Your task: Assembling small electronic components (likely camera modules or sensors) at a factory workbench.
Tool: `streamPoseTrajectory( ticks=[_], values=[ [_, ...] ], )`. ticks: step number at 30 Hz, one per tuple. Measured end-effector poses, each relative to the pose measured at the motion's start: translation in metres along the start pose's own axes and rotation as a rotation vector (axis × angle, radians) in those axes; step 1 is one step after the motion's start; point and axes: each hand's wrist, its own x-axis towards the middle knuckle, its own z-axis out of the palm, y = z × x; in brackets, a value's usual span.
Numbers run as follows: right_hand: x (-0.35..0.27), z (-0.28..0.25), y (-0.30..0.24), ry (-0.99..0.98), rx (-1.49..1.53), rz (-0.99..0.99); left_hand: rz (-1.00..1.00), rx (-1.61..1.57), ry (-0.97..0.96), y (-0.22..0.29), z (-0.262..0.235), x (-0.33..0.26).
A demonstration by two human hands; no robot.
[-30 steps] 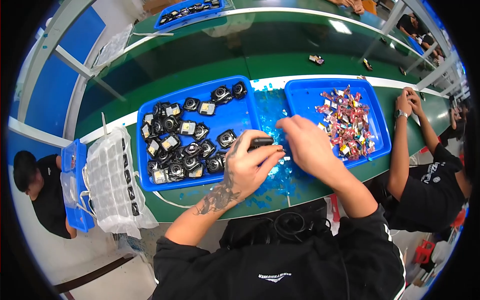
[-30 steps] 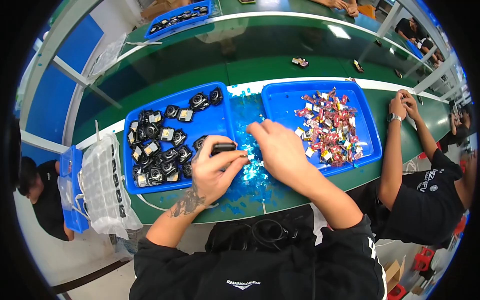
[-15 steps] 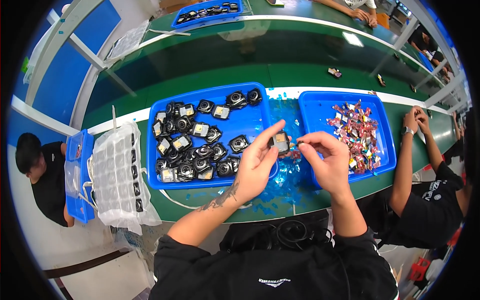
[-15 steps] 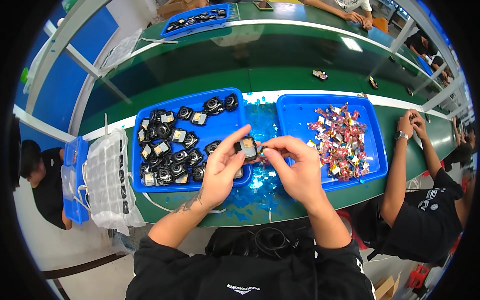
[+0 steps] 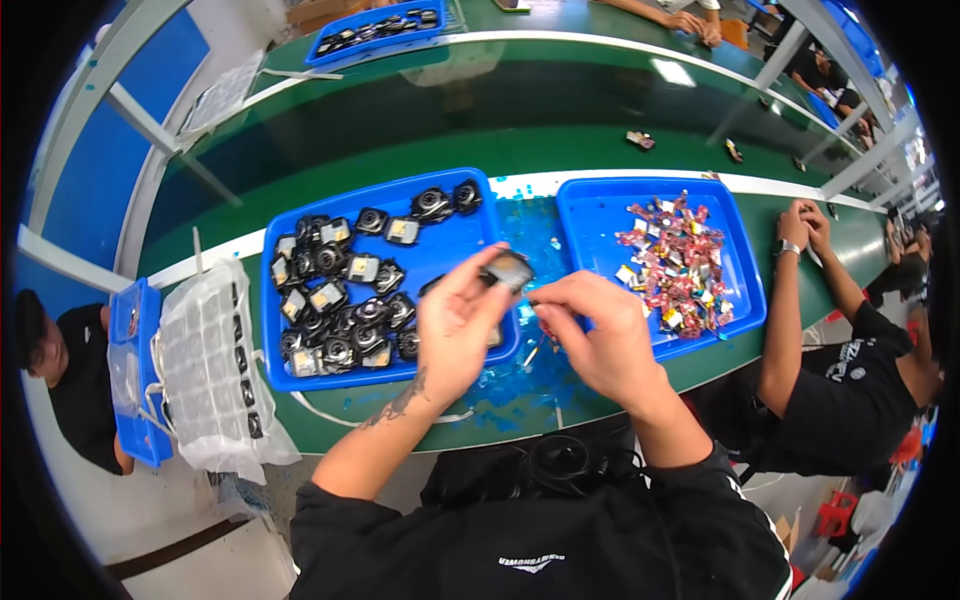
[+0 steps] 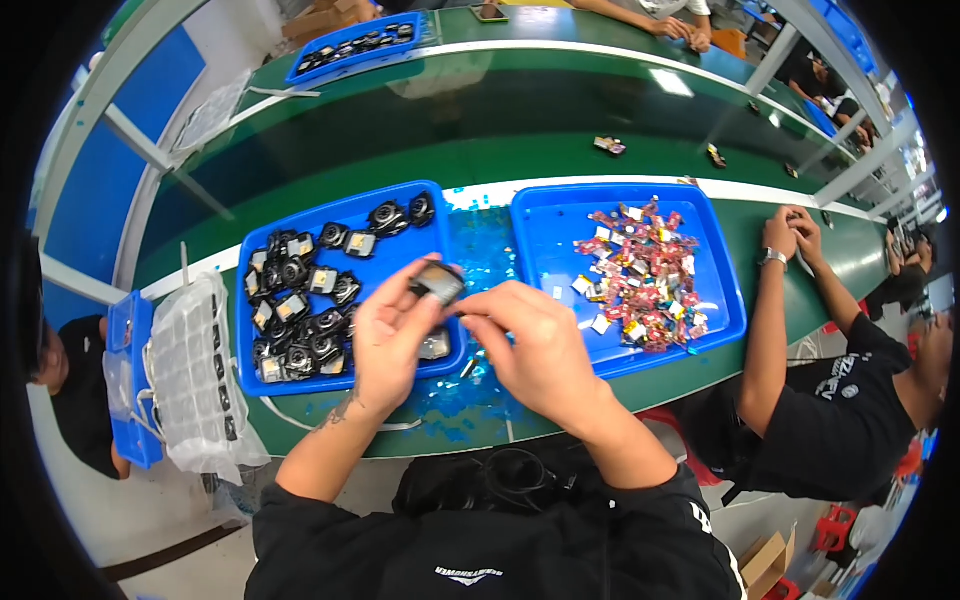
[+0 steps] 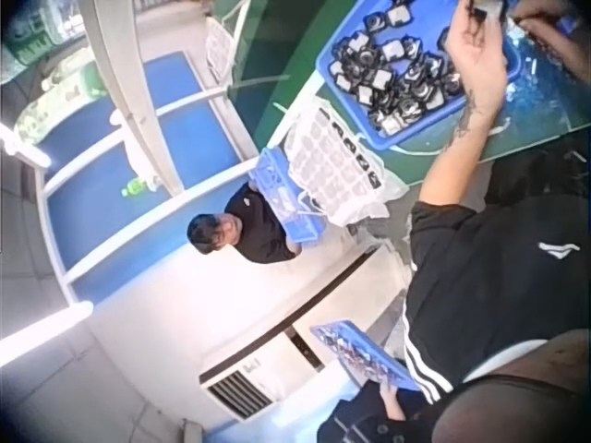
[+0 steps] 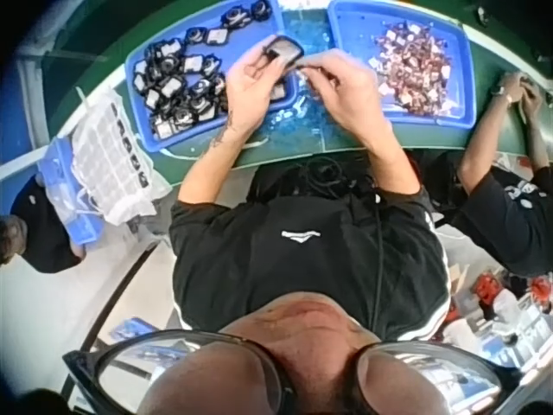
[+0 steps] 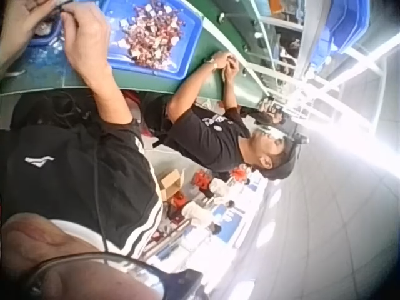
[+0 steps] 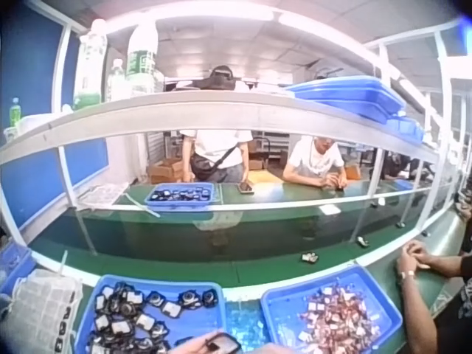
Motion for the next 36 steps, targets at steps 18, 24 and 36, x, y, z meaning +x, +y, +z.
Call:
streamPoseTrajectory(
  ticks=[18, 24, 36],
  values=[
    [0.004, -0.004, -0.010, 0.054, -0.171, 0.069, -0.026, -0.049, -0.168, -0.012, 0.009, -0.008],
    [0.006, -0.003, -0.010, 0.042, -0.109, 0.073, -0.045, -0.018, -0.187, -0.011, 0.010, -0.009],
    [0.009, -0.002, -0.001, 0.049, -0.156, 0.036, -0.010, 0.106, -0.191, -0.010, 0.010, -0.012]
  ],
)
